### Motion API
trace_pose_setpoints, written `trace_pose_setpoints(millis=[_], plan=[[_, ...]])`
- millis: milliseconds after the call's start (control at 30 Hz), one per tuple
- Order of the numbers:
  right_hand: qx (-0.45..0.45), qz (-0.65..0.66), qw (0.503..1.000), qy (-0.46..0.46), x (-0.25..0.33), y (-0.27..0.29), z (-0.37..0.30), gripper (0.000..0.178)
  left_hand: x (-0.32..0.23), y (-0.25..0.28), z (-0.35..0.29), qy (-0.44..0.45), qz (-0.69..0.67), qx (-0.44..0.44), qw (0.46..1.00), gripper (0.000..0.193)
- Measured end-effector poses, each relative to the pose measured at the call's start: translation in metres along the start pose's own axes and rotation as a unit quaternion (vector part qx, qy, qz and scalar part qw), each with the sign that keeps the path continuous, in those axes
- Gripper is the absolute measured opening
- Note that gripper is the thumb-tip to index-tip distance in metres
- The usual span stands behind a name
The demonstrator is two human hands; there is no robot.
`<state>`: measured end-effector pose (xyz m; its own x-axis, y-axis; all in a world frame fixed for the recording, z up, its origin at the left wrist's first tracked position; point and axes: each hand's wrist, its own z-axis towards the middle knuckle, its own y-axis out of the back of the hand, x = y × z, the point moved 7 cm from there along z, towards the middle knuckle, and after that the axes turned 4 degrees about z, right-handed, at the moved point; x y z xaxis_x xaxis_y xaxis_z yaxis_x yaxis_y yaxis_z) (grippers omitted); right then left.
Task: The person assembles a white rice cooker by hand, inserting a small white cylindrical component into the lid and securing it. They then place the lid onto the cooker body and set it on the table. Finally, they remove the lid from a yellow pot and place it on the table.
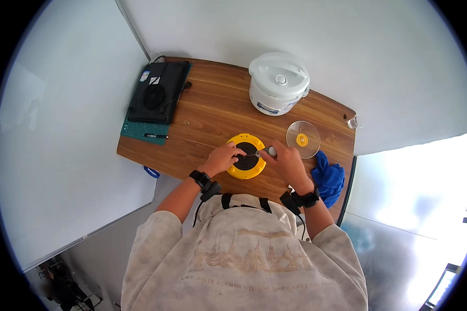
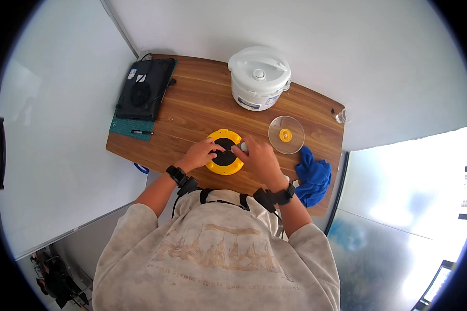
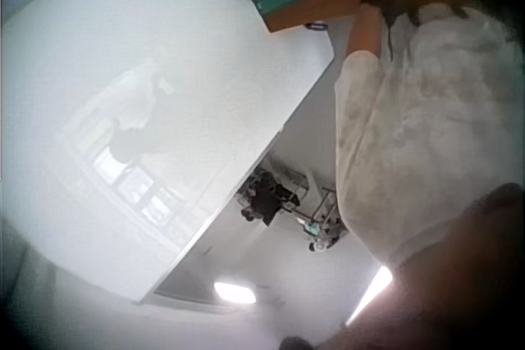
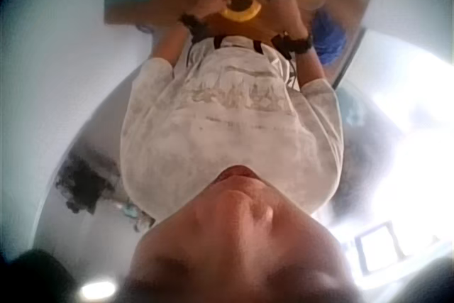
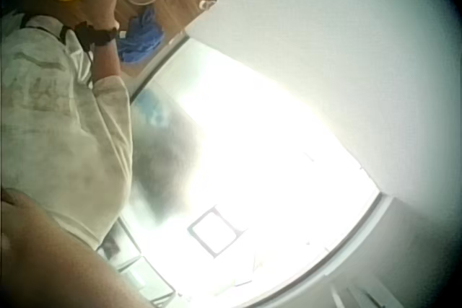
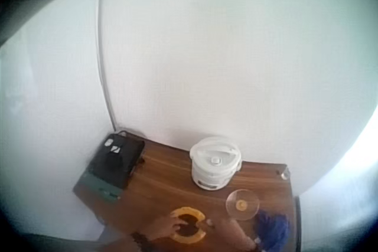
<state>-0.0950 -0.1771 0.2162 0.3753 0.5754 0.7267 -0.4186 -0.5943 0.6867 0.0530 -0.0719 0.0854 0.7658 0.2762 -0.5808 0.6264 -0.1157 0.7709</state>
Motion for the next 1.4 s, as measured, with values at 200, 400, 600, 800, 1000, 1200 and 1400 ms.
trace_pose_setpoints(millis=[200,400,600,800,1000,1200,1400], plan=[[0.013,-0.005,1.000,-0.013,0.005,0.003,0.004,0.034,0.002,-0.001,0.000,-0.002,-0.003,-0.003,1.000,0.029],[0.013,-0.007,1.000,-0.013,0.004,0.003,0.006,0.036,0.003,-0.003,0.001,0.009,-0.010,0.003,1.000,0.029],[0.006,0.002,1.000,-0.010,0.002,0.001,0.007,0.036,0.002,-0.001,0.000,-0.004,-0.021,-0.004,1.000,0.027],[-0.024,0.016,1.000,0.010,0.003,0.001,0.010,0.032,-0.002,0.002,-0.002,-0.003,-0.029,-0.009,1.000,0.025],[-0.036,-0.048,0.997,0.044,0.006,-0.009,0.013,0.038,0.000,0.001,-0.001,-0.010,-0.031,-0.011,0.999,0.025],[-0.026,-0.172,0.984,0.045,0.019,-0.003,0.019,0.045,-0.002,0.004,-0.002,-0.015,-0.026,-0.016,0.999,0.026],[-0.016,-0.165,0.985,0.046,0.011,-0.012,0.024,0.044,0.002,-0.002,0.001,-0.023,-0.027,-0.025,0.999,0.028]])
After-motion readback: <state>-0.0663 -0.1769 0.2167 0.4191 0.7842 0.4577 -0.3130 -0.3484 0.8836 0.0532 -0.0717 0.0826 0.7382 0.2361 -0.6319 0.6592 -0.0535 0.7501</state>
